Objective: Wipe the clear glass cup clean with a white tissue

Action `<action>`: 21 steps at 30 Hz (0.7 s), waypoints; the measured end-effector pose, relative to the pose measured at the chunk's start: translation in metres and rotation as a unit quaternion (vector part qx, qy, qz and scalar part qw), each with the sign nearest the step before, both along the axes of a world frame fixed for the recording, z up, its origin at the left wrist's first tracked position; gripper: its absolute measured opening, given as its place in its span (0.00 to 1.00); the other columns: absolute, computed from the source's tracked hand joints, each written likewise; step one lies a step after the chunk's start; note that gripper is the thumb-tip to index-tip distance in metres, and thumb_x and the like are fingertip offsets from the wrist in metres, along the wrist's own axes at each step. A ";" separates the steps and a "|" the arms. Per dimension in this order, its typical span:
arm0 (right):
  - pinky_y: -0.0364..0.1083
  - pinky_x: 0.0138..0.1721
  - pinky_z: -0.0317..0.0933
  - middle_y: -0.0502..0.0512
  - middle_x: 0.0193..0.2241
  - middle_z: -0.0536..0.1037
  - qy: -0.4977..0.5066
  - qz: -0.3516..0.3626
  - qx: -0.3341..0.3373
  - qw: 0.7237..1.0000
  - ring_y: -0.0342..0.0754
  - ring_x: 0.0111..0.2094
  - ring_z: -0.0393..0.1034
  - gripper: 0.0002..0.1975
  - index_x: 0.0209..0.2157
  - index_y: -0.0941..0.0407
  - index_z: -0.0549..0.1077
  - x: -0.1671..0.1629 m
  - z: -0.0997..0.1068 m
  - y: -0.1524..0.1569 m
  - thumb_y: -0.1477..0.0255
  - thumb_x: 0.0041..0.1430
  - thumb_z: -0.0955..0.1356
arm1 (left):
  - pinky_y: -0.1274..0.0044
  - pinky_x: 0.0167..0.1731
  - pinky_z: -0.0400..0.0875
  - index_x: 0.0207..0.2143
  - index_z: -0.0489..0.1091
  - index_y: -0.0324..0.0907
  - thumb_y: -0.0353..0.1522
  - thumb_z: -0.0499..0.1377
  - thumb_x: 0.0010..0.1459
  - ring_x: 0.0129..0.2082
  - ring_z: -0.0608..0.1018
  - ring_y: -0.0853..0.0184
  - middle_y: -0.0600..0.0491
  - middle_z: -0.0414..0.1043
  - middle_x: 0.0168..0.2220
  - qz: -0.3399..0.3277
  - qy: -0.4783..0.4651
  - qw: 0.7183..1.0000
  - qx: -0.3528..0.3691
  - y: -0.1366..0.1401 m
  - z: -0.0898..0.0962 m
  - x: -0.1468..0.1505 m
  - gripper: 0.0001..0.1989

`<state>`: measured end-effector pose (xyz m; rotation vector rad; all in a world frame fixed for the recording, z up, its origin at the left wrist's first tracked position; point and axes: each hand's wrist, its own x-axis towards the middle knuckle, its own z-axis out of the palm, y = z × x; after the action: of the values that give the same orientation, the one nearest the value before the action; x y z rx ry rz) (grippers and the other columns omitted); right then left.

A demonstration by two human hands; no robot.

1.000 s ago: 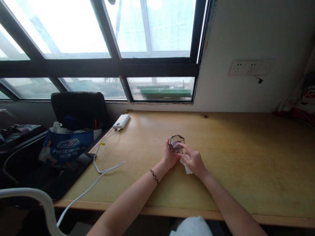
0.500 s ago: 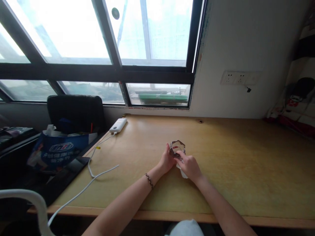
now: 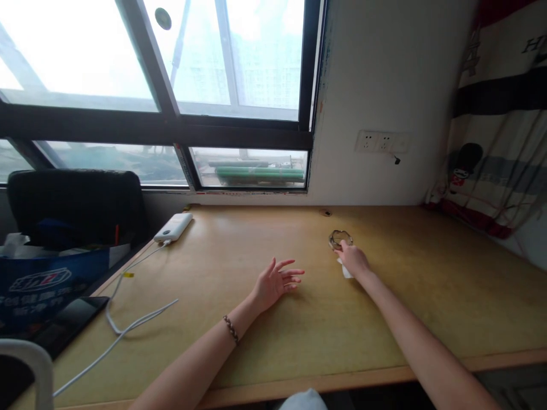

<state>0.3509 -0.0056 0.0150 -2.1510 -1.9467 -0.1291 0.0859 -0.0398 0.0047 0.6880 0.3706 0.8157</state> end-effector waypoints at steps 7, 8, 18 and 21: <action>0.42 0.26 0.53 0.61 0.28 0.74 0.034 -0.080 -0.012 0.996 0.48 0.30 0.69 0.09 0.32 0.59 0.68 0.088 -0.005 0.045 0.69 0.53 0.63 | 0.71 0.35 0.62 0.44 0.64 0.37 0.44 0.43 0.55 0.36 0.73 0.61 0.41 0.69 0.41 -0.001 0.007 1.000 0.007 0.002 -0.005 0.000 0.24; 0.42 0.26 0.53 0.61 0.28 0.74 0.036 -0.082 -0.016 0.996 0.48 0.30 0.69 0.09 0.32 0.60 0.68 0.096 -0.005 0.048 0.69 0.52 0.64 | 0.71 0.35 0.62 0.43 0.64 0.37 0.44 0.44 0.55 0.36 0.73 0.61 0.41 0.69 0.41 0.000 0.007 1.000 0.007 0.002 -0.005 0.000 0.23; 0.41 0.26 0.54 0.59 0.29 0.74 0.079 -0.072 -0.062 0.992 0.47 0.29 0.68 0.06 0.30 0.59 0.70 0.133 -0.016 0.061 0.73 0.48 0.66 | 0.72 0.34 0.61 0.42 0.65 0.36 0.44 0.43 0.56 0.34 0.72 0.61 0.42 0.70 0.37 0.011 0.016 1.000 0.014 0.002 -0.008 -0.001 0.24; 0.41 0.27 0.54 0.59 0.30 0.74 0.090 -0.065 -0.059 0.992 0.48 0.31 0.68 0.05 0.30 0.59 0.70 0.132 -0.015 0.060 0.73 0.47 0.66 | 0.72 0.34 0.62 0.41 0.66 0.36 0.44 0.43 0.56 0.34 0.72 0.61 0.42 0.70 0.37 0.010 0.017 1.000 0.013 0.002 -0.007 -0.001 0.23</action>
<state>0.4831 0.0543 -0.0001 -2.2767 -1.7544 0.1584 0.0854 -0.0379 -0.0023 0.7231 0.3986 0.8304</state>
